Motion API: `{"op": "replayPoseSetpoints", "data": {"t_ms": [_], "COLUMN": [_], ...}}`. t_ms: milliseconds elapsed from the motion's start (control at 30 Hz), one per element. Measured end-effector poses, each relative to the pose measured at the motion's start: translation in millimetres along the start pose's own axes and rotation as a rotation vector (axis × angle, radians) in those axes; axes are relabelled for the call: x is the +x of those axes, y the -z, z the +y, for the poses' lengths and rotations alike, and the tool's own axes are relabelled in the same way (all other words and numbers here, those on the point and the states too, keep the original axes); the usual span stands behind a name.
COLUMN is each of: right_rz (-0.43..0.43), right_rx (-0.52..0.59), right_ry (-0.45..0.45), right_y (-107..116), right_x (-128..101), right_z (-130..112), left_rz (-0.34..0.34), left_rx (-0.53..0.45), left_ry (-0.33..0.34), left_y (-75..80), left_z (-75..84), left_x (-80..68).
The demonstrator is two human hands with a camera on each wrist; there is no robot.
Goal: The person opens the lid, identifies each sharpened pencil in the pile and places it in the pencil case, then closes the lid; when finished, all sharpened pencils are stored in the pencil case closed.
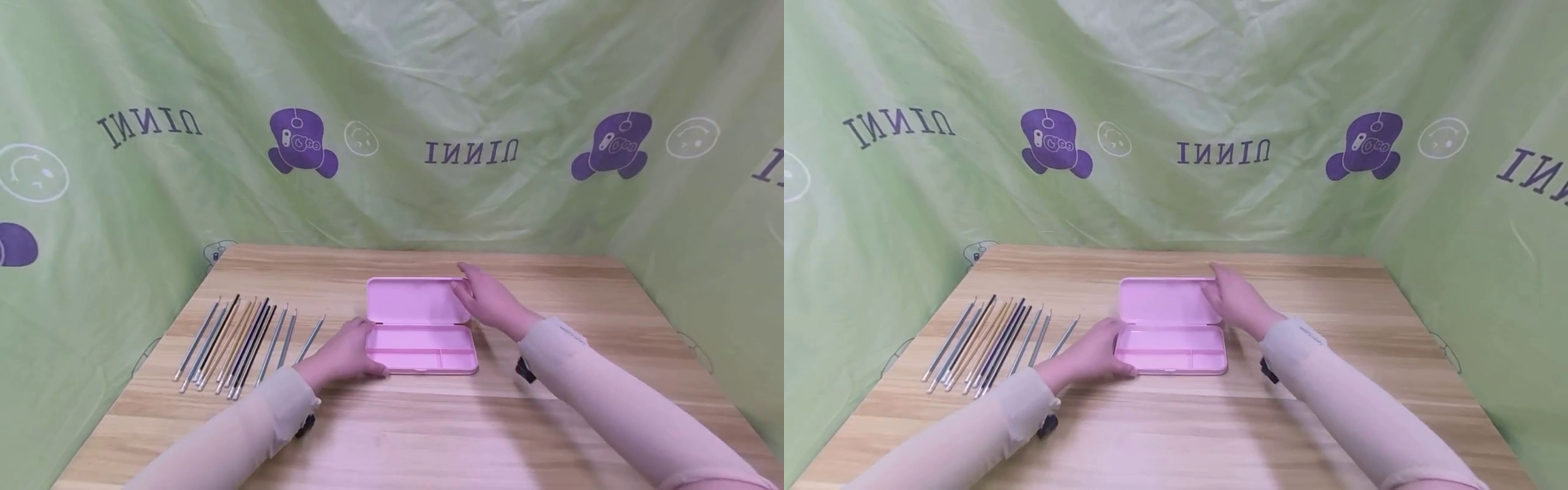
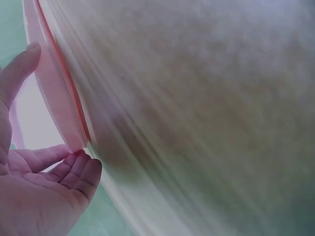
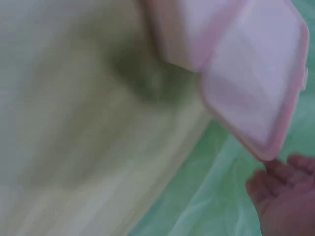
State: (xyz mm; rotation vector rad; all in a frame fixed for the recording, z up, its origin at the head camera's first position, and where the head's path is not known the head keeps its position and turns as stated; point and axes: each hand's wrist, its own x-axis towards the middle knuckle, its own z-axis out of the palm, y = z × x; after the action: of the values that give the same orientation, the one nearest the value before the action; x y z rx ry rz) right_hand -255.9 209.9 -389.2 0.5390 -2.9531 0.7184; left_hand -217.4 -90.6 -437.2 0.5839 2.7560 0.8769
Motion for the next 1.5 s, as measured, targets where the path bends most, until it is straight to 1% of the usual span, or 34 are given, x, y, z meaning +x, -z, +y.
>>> {"op": "replayPoseSetpoints", "data": {"t_ms": [33,100,200,300,400,500,833,1000,1100,1200,1267,1400,1467,1500], "right_rz": [0.002,-0.020,-0.106,-0.163,-0.184,-0.200,-0.232,-0.265,-0.279,-0.290,-0.296,-0.294,-0.291,-0.291], "right_rx": [-0.037,-0.136,-0.279,-0.335,-0.359,-0.366,-0.382,-0.382,-0.390,-0.399,-0.414,-0.428,-0.432,-0.431], "right_ry": [0.005,0.012,0.032,0.054,0.066,0.056,0.042,0.034,0.030,0.026,0.021,0.018,0.019,0.020], "right_y": [-1,-5,-15,-27,-34,-37,-38,-39,-40,-41,-40,-37,-36,-35], "right_x": [-7,-24,-47,-62,-71,-75,-78,-78,-77,-77,-76,-75,-75,-74], "right_z": [3,7,10,9,8,6,5,5,5,4,4,3,1,1], "left_rz": [0.001,0.001,0.010,0.017,0.017,0.017,0.014,0.006,0.026,0.065,0.100,0.189,0.237,0.260], "left_rx": [-0.002,-0.008,-0.011,-0.011,-0.014,-0.019,-0.008,-0.016,-0.035,-0.106,-0.187,-0.362,-0.452,-0.469], "left_ry": [-0.001,-0.007,-0.010,-0.009,-0.014,-0.021,-0.031,-0.034,-0.018,0.040,0.088,0.169,0.189,0.202], "left_y": [0.8,2.8,5.4,6.9,7.4,6.8,7.3,7.3,11.7,24.1,36.5,70.9,91.1,102.0], "left_z": [-0.2,-0.1,0.3,0.4,1.0,1.8,3.2,-2.8,-11.3,-21.5,-30.0,-50.7,-65.5,-73.5], "left_x": [0.4,0.9,1.5,2.4,3.3,4.1,4.7,4.6,4.1,1.9,-0.9,-8.8,-16.7,-21.9]}}
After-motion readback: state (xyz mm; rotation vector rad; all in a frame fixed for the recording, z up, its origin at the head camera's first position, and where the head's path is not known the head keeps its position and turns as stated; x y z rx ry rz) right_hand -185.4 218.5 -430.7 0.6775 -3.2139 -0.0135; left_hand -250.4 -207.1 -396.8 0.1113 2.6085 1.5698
